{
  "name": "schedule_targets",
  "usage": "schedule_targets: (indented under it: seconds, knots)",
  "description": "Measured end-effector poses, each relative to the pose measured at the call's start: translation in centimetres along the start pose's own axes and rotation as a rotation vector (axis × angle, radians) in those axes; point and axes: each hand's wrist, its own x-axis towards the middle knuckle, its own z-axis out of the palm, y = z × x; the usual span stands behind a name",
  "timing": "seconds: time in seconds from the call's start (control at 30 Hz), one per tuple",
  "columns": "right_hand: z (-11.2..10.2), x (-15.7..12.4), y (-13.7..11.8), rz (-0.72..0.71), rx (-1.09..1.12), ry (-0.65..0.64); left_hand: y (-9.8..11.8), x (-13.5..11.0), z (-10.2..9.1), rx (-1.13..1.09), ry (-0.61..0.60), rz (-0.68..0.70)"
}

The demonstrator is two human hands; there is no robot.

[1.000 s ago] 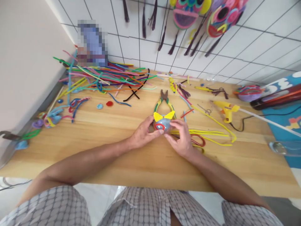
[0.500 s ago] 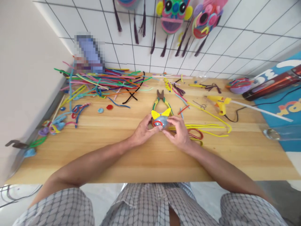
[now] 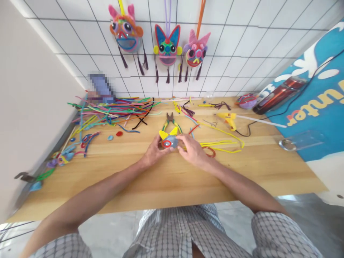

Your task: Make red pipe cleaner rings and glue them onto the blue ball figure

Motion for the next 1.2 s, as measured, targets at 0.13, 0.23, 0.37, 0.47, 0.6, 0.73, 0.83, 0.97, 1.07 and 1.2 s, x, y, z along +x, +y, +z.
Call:
schedule_targets:
  seconds: [0.13,0.23,0.37,0.47,0.6,0.73,0.83,0.97,1.07,1.2]
  knots:
    - [-6.0,2.1,0.6,0.196,0.066,0.115,0.7,0.1,0.3,0.092,0.040,-0.010]
    - [-9.6,3.0,2.6,0.305,-0.010,0.187,1.2,0.5,0.7,0.115,0.076,0.044]
    - [-10.2,2.0,5.9,0.399,-0.145,0.101,0.6,1.4,1.0,0.155,0.081,0.102]
    - [-8.6,0.5,7.3,0.410,-0.179,0.049,-0.5,1.6,0.9,0.271,0.099,0.169]
    - [-6.7,-0.7,8.2,0.393,-0.147,0.067,-1.8,1.2,0.4,0.356,0.133,0.296]
    - [-6.7,-1.4,8.7,0.418,-0.148,0.024,-2.0,1.1,0.1,0.425,0.109,0.345]
    - [-7.4,-1.9,9.0,0.464,-0.139,0.037,-1.6,1.3,0.0,0.485,0.043,0.395]
    - [-7.6,-2.5,9.3,0.500,-0.130,0.086,-1.0,1.3,0.3,0.539,-0.009,0.417]
    - [-6.9,-2.7,9.6,0.462,-0.141,0.051,-0.5,1.2,0.6,0.549,-0.027,0.411]
    - [-5.9,-2.7,9.6,0.387,-0.173,0.097,-0.4,1.4,0.6,0.524,-0.039,0.372]
